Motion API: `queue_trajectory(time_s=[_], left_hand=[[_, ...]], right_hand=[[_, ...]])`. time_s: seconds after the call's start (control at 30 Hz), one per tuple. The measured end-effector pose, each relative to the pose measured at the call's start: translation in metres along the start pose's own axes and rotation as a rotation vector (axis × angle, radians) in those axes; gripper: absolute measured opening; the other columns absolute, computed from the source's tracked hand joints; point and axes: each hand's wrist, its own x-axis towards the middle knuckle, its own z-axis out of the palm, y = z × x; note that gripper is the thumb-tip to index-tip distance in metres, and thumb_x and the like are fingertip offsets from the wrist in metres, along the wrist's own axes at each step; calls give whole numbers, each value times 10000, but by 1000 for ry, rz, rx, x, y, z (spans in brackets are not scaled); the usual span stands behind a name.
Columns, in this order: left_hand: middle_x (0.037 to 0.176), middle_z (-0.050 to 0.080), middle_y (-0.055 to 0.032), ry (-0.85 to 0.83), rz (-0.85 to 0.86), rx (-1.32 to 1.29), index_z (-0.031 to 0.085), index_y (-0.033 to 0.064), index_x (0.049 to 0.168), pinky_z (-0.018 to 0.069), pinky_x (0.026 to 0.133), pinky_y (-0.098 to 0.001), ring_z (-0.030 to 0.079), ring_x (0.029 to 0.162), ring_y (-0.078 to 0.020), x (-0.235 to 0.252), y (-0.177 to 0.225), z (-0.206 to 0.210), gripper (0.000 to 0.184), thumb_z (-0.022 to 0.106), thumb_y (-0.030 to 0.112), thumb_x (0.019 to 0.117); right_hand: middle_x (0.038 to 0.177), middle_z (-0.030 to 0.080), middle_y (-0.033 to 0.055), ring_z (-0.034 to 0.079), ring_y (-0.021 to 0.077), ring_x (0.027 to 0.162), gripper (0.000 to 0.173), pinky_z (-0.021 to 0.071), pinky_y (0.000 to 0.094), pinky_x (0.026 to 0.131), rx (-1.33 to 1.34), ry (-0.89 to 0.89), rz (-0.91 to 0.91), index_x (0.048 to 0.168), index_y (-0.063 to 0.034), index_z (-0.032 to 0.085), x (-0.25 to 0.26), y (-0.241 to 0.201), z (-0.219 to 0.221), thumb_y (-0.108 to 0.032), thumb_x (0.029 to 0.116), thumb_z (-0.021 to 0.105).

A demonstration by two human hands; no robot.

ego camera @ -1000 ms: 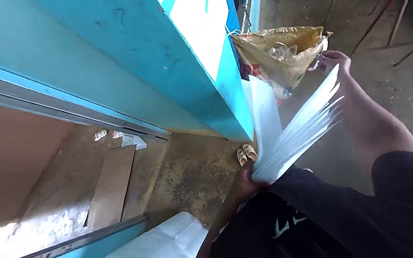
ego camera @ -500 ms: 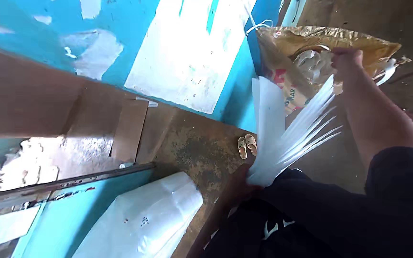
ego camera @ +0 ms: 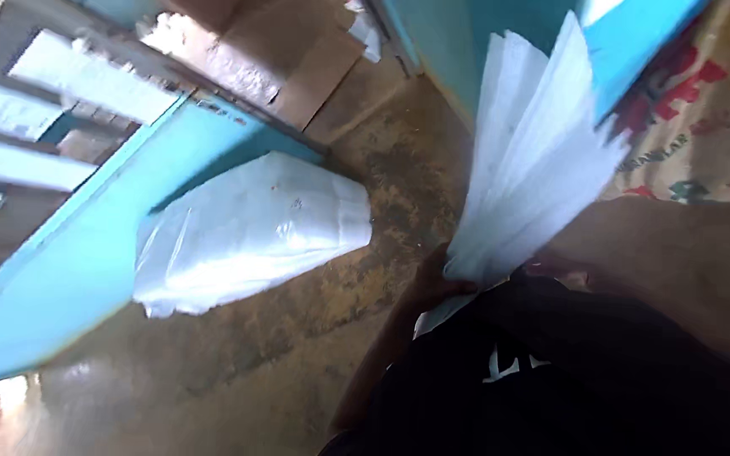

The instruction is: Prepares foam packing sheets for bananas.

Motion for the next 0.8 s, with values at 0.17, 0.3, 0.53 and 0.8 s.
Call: queue_trajectory(time_s=[0.17,0.3,0.53,0.8], left_hand=[[1202,673,-170,275,-8,-96,526,-97,1355,528,991,-311,653,1088,-130,-158,-100,-53,727,861,136,753],[1217,647,-207,435,-84,-274,485,-86,1386,523,999,-368,646,1094,-187,-292,-177,-80,685,817,102,817],[1315,646,-32,793,45,-858,456,14,1459,496,1039,-295,610,1189,-61,-449,-264,-111,873,407,727,958],[906,709,35,1412,25,-1032,650,53,1116,575,795,-270,671,817,-35,-543,-353,-198,209,460,116,1055]], right_hand=[[1090,760,-73,707,94,1039,394,590,354,949,563,-362,-410,1142,-264,728,61,7,154,-490,828,799],[973,752,-38,727,107,912,303,625,347,860,549,-345,-272,1087,-168,641,73,-26,291,-233,836,797],[961,774,-71,733,62,907,231,615,293,865,298,-592,-253,1074,-185,675,134,-72,500,-34,921,591],[959,780,-28,741,87,899,267,625,319,845,212,-878,-30,1029,-193,709,231,-113,725,-38,811,708]])
